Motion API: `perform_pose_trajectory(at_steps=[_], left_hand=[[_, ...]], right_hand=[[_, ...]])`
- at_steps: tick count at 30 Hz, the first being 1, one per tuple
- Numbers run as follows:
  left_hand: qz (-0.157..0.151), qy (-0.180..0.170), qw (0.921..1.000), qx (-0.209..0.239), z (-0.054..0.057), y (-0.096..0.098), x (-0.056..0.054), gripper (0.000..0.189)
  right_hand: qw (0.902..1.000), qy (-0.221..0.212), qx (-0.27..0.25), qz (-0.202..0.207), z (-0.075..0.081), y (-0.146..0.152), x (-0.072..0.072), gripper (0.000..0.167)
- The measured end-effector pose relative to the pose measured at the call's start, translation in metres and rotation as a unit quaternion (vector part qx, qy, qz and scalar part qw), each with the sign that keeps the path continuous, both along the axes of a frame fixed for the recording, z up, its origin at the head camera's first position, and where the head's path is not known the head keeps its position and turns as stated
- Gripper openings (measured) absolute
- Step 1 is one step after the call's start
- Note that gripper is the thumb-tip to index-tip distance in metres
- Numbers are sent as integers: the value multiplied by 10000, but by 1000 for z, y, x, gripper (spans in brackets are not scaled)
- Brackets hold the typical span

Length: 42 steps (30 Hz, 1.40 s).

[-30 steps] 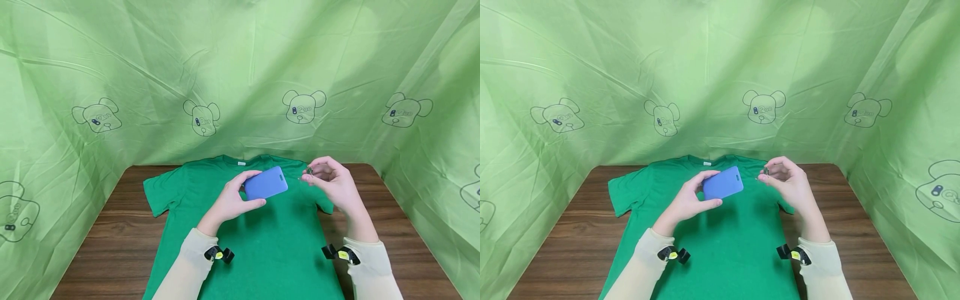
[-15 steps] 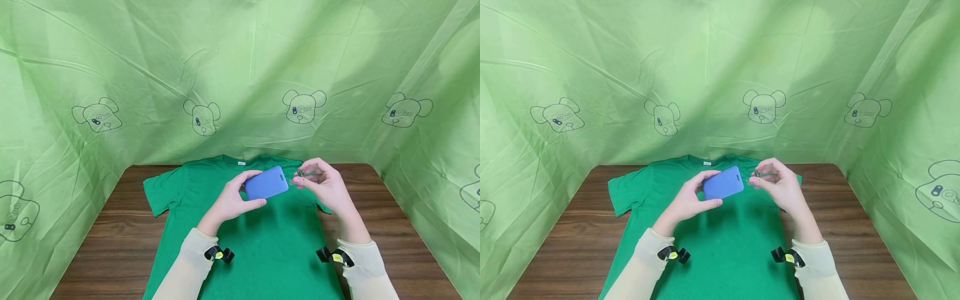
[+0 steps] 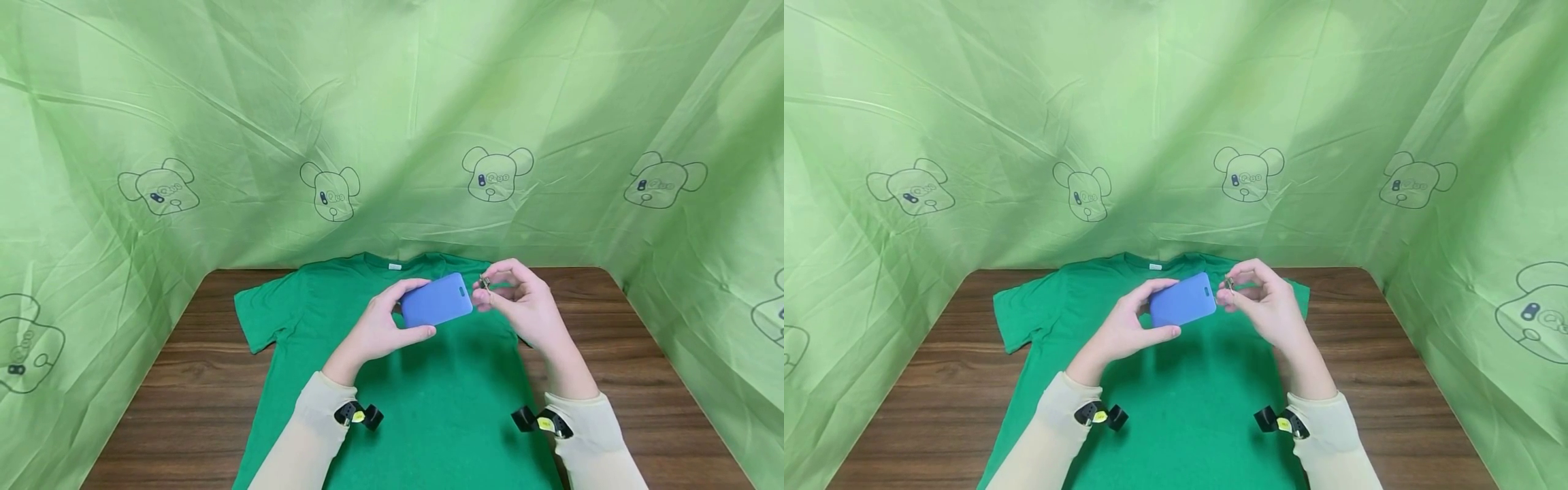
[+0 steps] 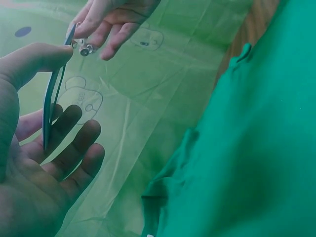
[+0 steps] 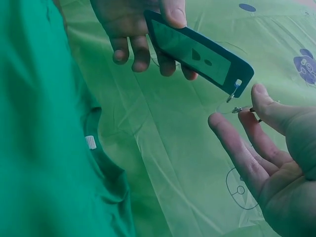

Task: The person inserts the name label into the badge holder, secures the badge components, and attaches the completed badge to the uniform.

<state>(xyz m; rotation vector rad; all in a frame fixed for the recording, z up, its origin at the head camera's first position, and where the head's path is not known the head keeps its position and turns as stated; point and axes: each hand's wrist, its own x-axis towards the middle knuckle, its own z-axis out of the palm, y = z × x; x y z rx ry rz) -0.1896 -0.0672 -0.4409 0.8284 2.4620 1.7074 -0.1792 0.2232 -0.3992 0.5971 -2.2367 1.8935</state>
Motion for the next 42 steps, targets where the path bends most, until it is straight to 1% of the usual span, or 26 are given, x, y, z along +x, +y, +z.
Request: perform_pose_trajectory(at_steps=[5, 12, 16, 21, 27, 31, 36, 39, 42], left_hand=[[-51, -9, 10000, -35, 1, 0, 0, 74], [-86, -24, 9999, -89, 1, 1, 1, 75], [-88, -81, 9999, -105, 1, 1, 1, 75], [-76, -128, 9998, -116, 3, 1, 1, 75], [-39, -98, 9999, -84, 4, 1, 2, 76], [-26, -30, 10000, -22, 4, 1, 2, 75], [12, -6, 10000, 40, 5, 1, 3, 75], [42, -30, 10000, 56, 6, 2, 3, 75], [80, -65, 9999, 59, 5, 2, 3, 75]], right_hand=[[10000, -53, -56, -23, 1, -2, 1, 26], [9999, 124, -73, 12, 5, -5, 4, 26], [9999, 104, -118, 4, 6, -6, 5, 26], [9997, -7, -232, -11, 7, -8, 6, 27], [9991, -87, -419, -6, 7, -11, 7, 30], [9974, -172, -695, 31, 8, -14, 8, 32], [9940, -331, -1046, -20, 7, -16, 9, 29], [9931, -469, -1072, -56, 6, -18, 9, 30], [9929, -621, -1009, -51, 7, -20, 10, 38]])
